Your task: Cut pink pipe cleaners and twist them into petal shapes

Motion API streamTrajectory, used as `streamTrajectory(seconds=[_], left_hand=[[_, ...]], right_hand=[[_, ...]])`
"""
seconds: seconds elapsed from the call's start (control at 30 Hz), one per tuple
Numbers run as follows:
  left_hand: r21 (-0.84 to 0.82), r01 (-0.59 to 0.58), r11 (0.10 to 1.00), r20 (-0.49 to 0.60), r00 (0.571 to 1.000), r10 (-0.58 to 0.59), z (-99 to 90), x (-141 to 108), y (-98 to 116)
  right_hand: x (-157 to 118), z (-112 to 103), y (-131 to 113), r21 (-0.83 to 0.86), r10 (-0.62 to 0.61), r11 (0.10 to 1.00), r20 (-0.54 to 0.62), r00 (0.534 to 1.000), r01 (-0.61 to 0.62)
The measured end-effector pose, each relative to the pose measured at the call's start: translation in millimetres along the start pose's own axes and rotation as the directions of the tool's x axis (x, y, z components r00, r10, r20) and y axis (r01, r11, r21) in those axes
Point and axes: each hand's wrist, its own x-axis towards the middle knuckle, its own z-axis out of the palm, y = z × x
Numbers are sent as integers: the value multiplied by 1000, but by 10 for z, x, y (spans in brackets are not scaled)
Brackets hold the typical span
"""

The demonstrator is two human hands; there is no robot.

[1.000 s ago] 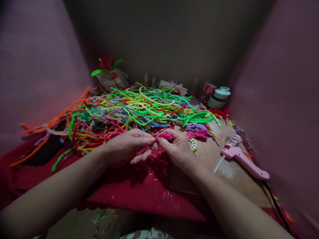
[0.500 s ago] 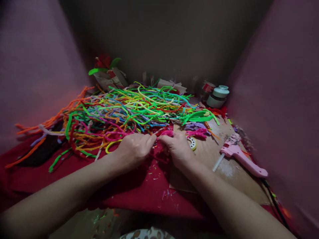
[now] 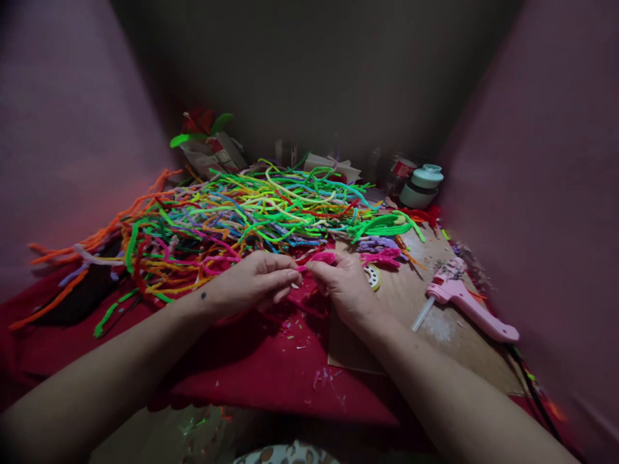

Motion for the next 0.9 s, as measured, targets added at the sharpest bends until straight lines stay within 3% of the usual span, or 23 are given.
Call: streamTrajectory(seconds=[0.1,0.23,0.43,0.57,0.7,0.9], left_hand=[[71,-9,997,-31,999,11,25,-9,28],[-37,-19,999,35,999,20,2,-27,19],[-116,66,991,91,994,-55,10,-11,3],[-185,79,980,135,989,-54,16,4,-9],[-116,73,991,112,992,-60,41,2,14],[-15,0,1000,28,1000,1,50,19,51]], right_hand=[[9,8,17,71,-2,997,3,1000,1],[28,-4,45,193,1,981,10,1000,-3],[31,-22,57,160,-27,987,9,1000,25],[55,-18,76,267,-5,964,14,1000,1],[83,-24,92,312,-4,950,-5,1000,5],[45,-12,77,259,-40,966,55,998,24]])
